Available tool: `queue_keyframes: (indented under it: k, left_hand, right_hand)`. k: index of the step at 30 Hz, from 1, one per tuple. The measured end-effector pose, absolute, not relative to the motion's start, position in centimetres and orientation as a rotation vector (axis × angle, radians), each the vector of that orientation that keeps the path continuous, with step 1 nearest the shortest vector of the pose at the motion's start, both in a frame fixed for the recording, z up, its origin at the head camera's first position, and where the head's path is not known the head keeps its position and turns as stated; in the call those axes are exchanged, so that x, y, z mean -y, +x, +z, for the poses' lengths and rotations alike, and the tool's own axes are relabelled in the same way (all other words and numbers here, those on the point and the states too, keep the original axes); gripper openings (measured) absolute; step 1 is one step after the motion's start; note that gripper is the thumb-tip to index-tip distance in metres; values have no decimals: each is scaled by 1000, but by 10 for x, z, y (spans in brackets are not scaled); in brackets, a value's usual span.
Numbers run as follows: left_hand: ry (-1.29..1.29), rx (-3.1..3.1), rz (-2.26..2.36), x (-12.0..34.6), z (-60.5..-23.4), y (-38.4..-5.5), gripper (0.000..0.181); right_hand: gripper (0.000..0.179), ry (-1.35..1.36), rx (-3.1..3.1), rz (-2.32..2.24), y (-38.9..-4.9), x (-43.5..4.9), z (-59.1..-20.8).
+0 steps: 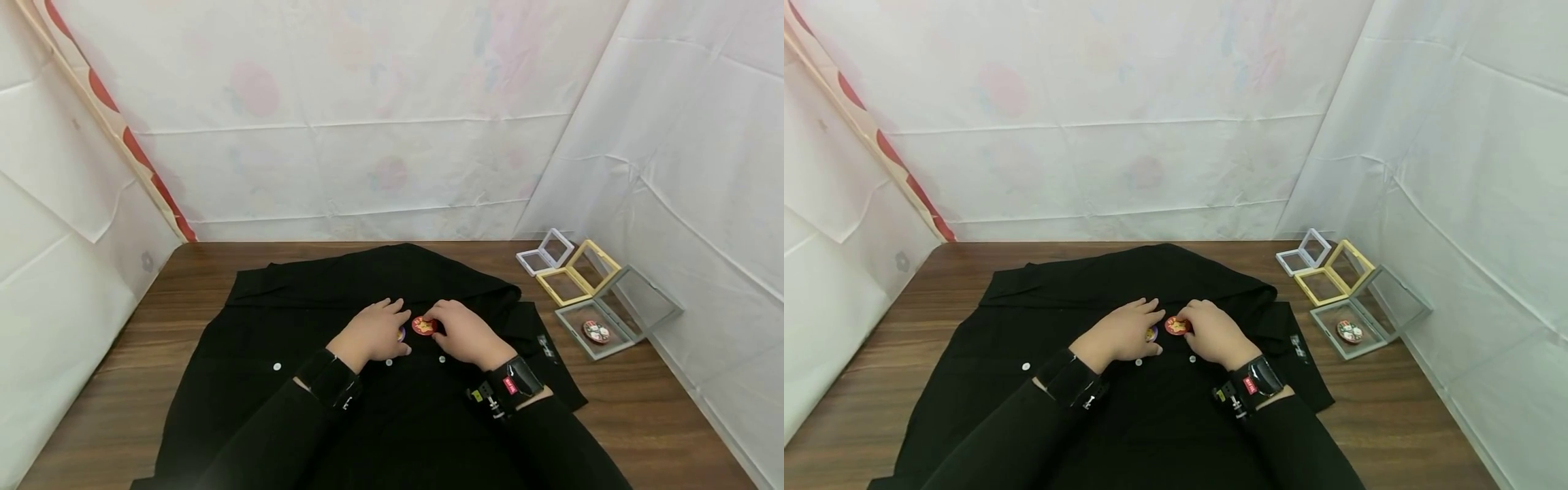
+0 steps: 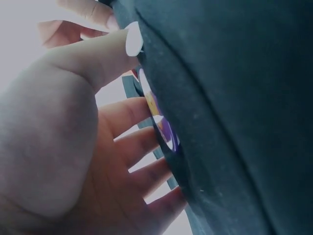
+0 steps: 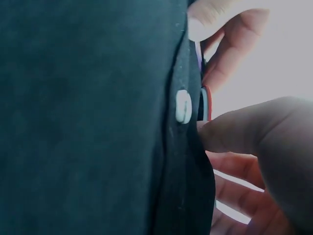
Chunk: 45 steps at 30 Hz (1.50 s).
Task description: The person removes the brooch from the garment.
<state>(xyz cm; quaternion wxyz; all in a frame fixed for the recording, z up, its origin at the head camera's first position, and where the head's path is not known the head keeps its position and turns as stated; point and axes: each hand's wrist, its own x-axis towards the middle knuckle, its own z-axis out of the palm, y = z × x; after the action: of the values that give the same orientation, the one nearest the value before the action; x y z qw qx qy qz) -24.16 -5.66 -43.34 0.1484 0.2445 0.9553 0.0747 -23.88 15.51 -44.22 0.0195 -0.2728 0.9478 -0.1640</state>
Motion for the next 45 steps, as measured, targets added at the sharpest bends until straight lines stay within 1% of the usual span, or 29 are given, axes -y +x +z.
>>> queue_keyframes:
  k: [7, 15, 18, 24, 30, 36, 41, 45]
  left_hand:
    - [725, -2764, 223, 56, -432, -241, 73]
    - [740, -2798, 196, 56, -433, -241, 74]
    - [738, -2821, 208, 55, -434, -241, 78]
    - [747, -2843, 267, 54, -433, -239, 94]
    - [795, -2856, 261, 55, -432, -239, 100]
    - [825, -2845, 216, 56, -433, -242, 94]
    - [735, -2767, 344, 59, -440, -247, 83]
    - [682, -2724, 440, 61, -442, -250, 81]
  right_hand:
    - [16, -793, -2940, -705, -243, -158, -445]
    - [9, -585, -2924, -888, -251, -160, -451]
    - [7, -509, -2931, -949, -255, -160, -453]
    - [8, -409, -2935, -1029, -262, -154, -456]
    - [9, -383, -2927, -1055, -265, -149, -458]
    - [11, -324, -2928, -1018, -266, -144, -456]
    - [11, -367, -2962, -861, -265, -139, -454]
    - [13, -412, -2962, -790, -264, -139, -454]
